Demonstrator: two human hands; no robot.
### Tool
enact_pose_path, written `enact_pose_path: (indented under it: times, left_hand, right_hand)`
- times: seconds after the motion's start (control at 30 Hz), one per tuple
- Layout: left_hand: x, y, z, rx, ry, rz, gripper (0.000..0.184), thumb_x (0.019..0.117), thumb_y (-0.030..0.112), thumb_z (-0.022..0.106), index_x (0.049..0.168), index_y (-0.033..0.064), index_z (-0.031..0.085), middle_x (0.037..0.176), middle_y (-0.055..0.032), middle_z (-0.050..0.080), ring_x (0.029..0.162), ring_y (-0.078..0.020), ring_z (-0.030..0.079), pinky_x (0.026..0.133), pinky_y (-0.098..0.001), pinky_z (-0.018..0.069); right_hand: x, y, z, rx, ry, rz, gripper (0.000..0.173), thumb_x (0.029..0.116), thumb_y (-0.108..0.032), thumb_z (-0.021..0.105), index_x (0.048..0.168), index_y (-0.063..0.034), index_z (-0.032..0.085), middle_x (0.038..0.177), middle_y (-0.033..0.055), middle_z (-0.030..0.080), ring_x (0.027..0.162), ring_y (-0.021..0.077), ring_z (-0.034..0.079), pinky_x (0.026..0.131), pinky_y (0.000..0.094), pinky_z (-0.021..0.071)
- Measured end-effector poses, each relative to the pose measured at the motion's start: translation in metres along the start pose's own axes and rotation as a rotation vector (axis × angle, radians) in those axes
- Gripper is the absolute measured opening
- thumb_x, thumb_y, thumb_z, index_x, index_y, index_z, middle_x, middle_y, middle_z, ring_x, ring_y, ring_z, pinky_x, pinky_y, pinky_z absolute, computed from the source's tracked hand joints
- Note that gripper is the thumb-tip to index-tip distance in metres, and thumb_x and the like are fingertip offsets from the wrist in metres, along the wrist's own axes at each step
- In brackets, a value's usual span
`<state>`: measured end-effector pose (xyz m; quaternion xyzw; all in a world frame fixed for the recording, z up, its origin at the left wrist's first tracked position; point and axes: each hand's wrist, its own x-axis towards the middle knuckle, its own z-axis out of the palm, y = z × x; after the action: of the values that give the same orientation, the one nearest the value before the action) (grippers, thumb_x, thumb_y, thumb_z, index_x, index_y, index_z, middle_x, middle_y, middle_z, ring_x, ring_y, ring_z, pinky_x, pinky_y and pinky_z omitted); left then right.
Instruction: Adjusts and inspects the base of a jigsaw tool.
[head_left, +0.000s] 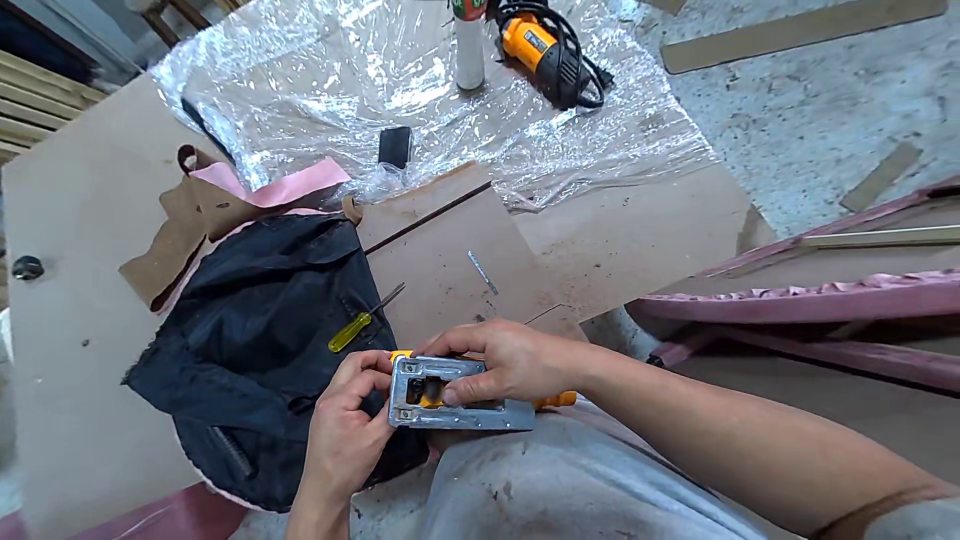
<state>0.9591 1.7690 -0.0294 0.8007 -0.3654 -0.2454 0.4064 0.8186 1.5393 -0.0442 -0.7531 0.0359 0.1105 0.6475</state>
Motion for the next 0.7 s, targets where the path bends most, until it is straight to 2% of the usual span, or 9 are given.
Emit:
enact_pose_path:
  times: [0.1, 0.27, 0.37, 0.47, 0.53, 0.57, 0.63, 0.67, 0.7]
  left_hand:
    - [0.005, -0.002, -0.003, -0.030, -0.052, 0.043, 0.012, 0.0841, 0.035, 0.079, 0.082, 0.0243, 0.075, 0.120, 0.0054, 0.068, 0.114, -0.0139, 0.064, 0.089, -0.0329, 0.0595]
    - [0.016, 0.000, -0.011, 0.046, -0.179, 0.155, 0.010, 0.0895, 0.030, 0.073, 0.083, 0.0234, 0.073, 0.120, 0.0069, 0.067, 0.119, -0.0131, 0.061, 0.096, -0.0346, 0.0564]
    - [0.025, 0.005, -0.016, 0.112, -0.243, 0.159, 0.008, 0.0868, 0.029, 0.073, 0.081, 0.0238, 0.073, 0.116, 0.0084, 0.067, 0.115, -0.0104, 0.062, 0.093, -0.0320, 0.0569]
    - [0.034, 0.006, -0.019, 0.131, -0.296, 0.139, 0.010, 0.0810, 0.029, 0.079, 0.082, 0.0236, 0.071, 0.114, 0.0080, 0.067, 0.111, -0.0091, 0.062, 0.090, -0.0321, 0.0572]
    - [0.039, 0.007, -0.020, 0.104, -0.306, 0.075, 0.021, 0.0766, 0.028, 0.083, 0.091, 0.0233, 0.069, 0.116, 0.0070, 0.066, 0.114, -0.0107, 0.061, 0.093, -0.0360, 0.0564]
    - [0.040, 0.007, -0.020, 0.076, -0.314, 0.026, 0.029, 0.0745, 0.028, 0.084, 0.098, 0.0232, 0.069, 0.120, 0.0066, 0.065, 0.117, -0.0114, 0.061, 0.095, -0.0369, 0.0564]
    - [0.042, 0.006, -0.019, -0.019, -0.351, -0.052, 0.043, 0.0733, 0.025, 0.086, 0.114, 0.0227, 0.071, 0.128, 0.0059, 0.063, 0.118, -0.0134, 0.062, 0.095, -0.0374, 0.0592]
    - [0.042, 0.006, -0.018, -0.069, -0.375, -0.079, 0.046, 0.0736, 0.022, 0.086, 0.117, 0.0225, 0.072, 0.131, 0.0058, 0.064, 0.116, -0.0142, 0.064, 0.093, -0.0373, 0.0612]
    - [0.042, 0.005, -0.018, -0.099, -0.396, -0.091, 0.045, 0.0742, 0.021, 0.086, 0.118, 0.0222, 0.073, 0.130, 0.0061, 0.065, 0.114, -0.0142, 0.066, 0.092, -0.0369, 0.0617]
  right_hand:
    - [0.001, 0.000, 0.000, 0.011, 0.003, 0.000, 0.036, 0.0942, -0.031, 0.076, 0.128, -0.0222, 0.069, 0.126, -0.0090, 0.069, 0.108, 0.0035, 0.066, 0.091, 0.0310, 0.0596]
    - [0.002, -0.002, 0.000, 0.020, 0.002, 0.009, 0.036, 0.0930, -0.029, 0.077, 0.127, -0.0201, 0.069, 0.132, -0.0076, 0.067, 0.109, 0.0046, 0.067, 0.092, 0.0314, 0.0596]
    - [0.002, -0.003, -0.001, 0.012, -0.003, 0.013, 0.036, 0.0928, -0.028, 0.077, 0.127, -0.0199, 0.069, 0.132, -0.0076, 0.067, 0.110, 0.0047, 0.066, 0.092, 0.0321, 0.0597]
    - [0.003, -0.003, -0.003, 0.046, -0.010, 0.001, 0.035, 0.0931, -0.026, 0.077, 0.127, -0.0183, 0.069, 0.130, -0.0065, 0.068, 0.110, 0.0059, 0.067, 0.093, 0.0323, 0.0599]
    - [0.002, 0.000, -0.005, 0.151, -0.003, -0.029, 0.029, 0.0984, -0.026, 0.069, 0.124, -0.0141, 0.071, 0.130, -0.0027, 0.069, 0.108, 0.0094, 0.069, 0.091, 0.0327, 0.0607]
    - [0.003, 0.004, -0.008, 0.218, -0.008, -0.041, 0.028, 0.1039, -0.028, 0.060, 0.123, -0.0121, 0.072, 0.129, -0.0008, 0.070, 0.108, 0.0111, 0.069, 0.091, 0.0336, 0.0603]
    - [0.011, 0.013, -0.017, 0.298, -0.061, -0.035, 0.045, 0.1127, -0.033, 0.036, 0.123, -0.0081, 0.072, 0.127, 0.0019, 0.071, 0.114, 0.0129, 0.067, 0.101, 0.0354, 0.0560]
    - [0.018, 0.017, -0.020, 0.308, -0.074, -0.018, 0.046, 0.1133, -0.032, 0.035, 0.119, -0.0067, 0.072, 0.122, 0.0021, 0.073, 0.111, 0.0124, 0.069, 0.100, 0.0347, 0.0568]
    - [0.027, 0.020, -0.024, 0.312, -0.098, 0.009, 0.041, 0.1126, -0.031, 0.040, 0.114, -0.0064, 0.073, 0.114, 0.0020, 0.075, 0.104, 0.0116, 0.070, 0.095, 0.0328, 0.0586]
